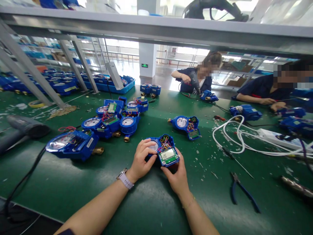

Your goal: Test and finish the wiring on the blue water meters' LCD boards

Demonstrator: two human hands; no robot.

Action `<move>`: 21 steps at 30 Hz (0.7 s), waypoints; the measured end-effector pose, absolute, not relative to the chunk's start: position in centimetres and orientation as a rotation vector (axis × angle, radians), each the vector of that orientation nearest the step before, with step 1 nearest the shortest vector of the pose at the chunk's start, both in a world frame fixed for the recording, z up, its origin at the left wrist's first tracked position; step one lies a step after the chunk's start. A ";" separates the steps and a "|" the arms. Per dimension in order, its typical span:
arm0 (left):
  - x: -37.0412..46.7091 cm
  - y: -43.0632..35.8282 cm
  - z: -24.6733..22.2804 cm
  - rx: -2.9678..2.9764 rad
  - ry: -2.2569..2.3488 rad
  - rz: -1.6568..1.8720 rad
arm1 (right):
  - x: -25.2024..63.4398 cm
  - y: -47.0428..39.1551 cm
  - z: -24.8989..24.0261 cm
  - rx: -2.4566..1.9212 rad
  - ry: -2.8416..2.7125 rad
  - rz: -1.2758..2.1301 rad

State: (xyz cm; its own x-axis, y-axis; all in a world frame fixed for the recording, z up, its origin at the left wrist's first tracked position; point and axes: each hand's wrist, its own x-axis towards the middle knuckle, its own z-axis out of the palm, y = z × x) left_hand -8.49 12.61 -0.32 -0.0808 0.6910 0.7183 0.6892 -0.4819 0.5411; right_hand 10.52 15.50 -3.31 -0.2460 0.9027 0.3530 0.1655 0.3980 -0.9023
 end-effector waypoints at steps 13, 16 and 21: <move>-8.7 24.1 7.6 1.874 1.561 1.249 | 12.4 15.4 -2.6 -0.968 -1.451 1.081; -7.1 33.2 7.6 1.755 1.681 1.122 | 12.3 15.3 -3.2 -1.052 -1.362 1.092; -8.2 48.1 6.5 1.658 2.077 1.016 | 12.1 15.0 -5.9 -1.157 -1.092 1.140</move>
